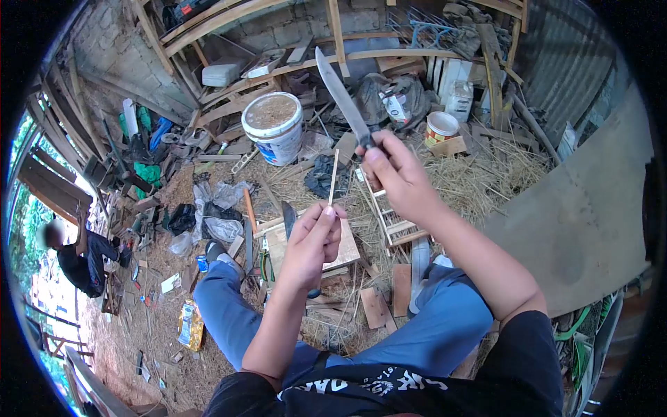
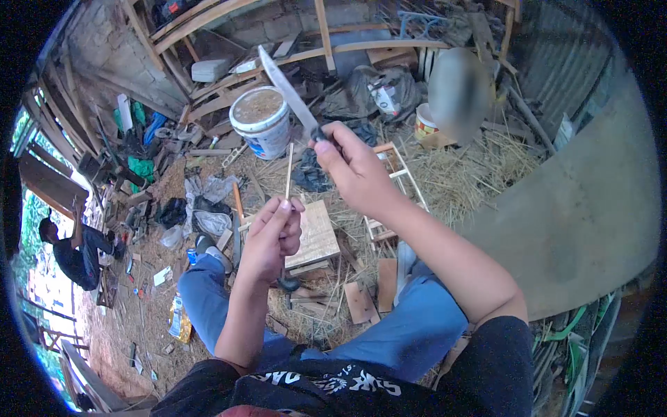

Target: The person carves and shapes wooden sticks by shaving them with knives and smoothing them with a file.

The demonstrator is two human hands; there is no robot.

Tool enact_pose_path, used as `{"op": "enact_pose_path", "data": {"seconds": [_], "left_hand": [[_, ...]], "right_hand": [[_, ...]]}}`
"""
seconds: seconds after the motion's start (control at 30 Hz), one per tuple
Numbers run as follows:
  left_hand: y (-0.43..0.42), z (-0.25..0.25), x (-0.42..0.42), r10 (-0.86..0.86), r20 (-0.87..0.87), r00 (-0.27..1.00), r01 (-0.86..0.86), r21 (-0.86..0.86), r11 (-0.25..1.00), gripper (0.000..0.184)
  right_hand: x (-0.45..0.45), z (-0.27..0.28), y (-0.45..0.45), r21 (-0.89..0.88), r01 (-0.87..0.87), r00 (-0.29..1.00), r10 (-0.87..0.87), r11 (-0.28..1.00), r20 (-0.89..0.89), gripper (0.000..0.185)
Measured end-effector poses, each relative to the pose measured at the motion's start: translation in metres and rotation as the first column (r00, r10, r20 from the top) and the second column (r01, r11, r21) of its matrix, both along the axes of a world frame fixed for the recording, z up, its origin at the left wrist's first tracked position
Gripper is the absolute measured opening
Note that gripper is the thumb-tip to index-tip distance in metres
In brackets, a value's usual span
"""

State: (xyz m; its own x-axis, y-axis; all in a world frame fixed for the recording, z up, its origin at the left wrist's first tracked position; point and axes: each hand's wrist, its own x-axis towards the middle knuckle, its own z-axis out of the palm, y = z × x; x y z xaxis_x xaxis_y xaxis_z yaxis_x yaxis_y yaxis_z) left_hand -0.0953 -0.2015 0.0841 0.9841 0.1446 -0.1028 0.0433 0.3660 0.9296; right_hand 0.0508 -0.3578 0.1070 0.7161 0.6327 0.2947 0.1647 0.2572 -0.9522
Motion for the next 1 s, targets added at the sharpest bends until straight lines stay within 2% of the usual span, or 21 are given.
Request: {"op": "enact_pose_path", "data": {"seconds": [0.07,0.13,0.2,0.23,0.27,0.33,0.37,0.43,0.57,0.63,0.77,0.83,0.97,1.0], "left_hand": [[0.002,0.01,-0.002,0.033,0.001,0.999,-0.033,0.009,0.999,0.026],[0.006,0.016,-0.004,0.019,0.081,0.997,-0.019,-0.01,1.0,0.024],[0.01,0.02,-0.005,0.027,0.097,0.995,-0.028,0.002,1.0,0.023],[0.011,0.021,-0.006,0.027,0.11,0.994,-0.028,0.011,1.0,0.022],[0.012,0.025,-0.007,0.029,0.11,0.993,-0.031,0.011,0.999,0.022],[0.011,0.031,-0.009,0.083,0.067,0.994,-0.087,0.066,0.994,0.021],[0.012,0.032,-0.009,0.083,0.065,0.994,-0.087,0.065,0.994,0.021],[0.014,0.032,-0.011,0.134,0.058,0.989,-0.14,0.124,0.982,0.021],[0.017,0.03,-0.014,0.186,0.043,0.982,-0.19,0.135,0.973,0.021],[0.017,0.032,-0.016,0.205,0.038,0.978,-0.208,0.131,0.969,0.019],[0.014,0.026,-0.018,0.23,0.083,0.97,-0.241,0.158,0.958,0.019],[0.013,0.025,-0.02,0.262,0.048,0.964,-0.267,0.169,0.949,0.023],[0.015,0.019,-0.028,0.227,0.024,0.974,-0.228,0.105,0.968,0.028],[0.015,0.015,-0.029,0.219,0.009,0.976,-0.219,0.087,0.972,0.021]], "right_hand": [[-0.002,0.002,-0.002,-0.102,0.137,0.907,-0.084,0.985,0.413,0.021],[-0.004,0.002,-0.003,-0.161,0.115,0.898,-0.033,0.98,0.439,0.02],[-0.009,0.006,-0.004,-0.302,0.124,0.855,0.053,0.945,0.516,0.021],[-0.007,0.003,-0.001,-0.322,0.115,0.845,0.077,0.94,0.529,0.026],[-0.007,0.0,0.003,-0.322,0.113,0.845,0.08,0.94,0.529,0.026],[-0.006,-0.006,0.011,-0.257,0.194,0.711,0.045,0.947,0.702,0.032],[-0.007,-0.005,0.012,-0.258,0.194,0.712,0.045,0.946,0.7,0.032],[-0.007,-0.004,0.015,-0.265,0.211,0.607,0.086,0.941,0.79,0.034],[-0.012,0.002,0.018,-0.348,0.22,0.587,0.161,0.911,0.793,0.032],[-0.011,-0.001,0.022,-0.288,0.262,0.513,0.119,0.921,0.85,0.032],[-0.005,-0.003,0.026,-0.253,0.25,0.47,0.111,0.935,0.875,0.032],[-0.004,-0.004,0.027,-0.23,0.259,0.403,0.112,0.938,0.909,0.034],[-0.011,-0.001,0.026,-0.243,0.278,0.38,0.126,0.93,0.916,0.034],[-0.011,0.0,0.025,-0.243,0.278,0.377,0.127,0.929,0.917,0.034]]}}
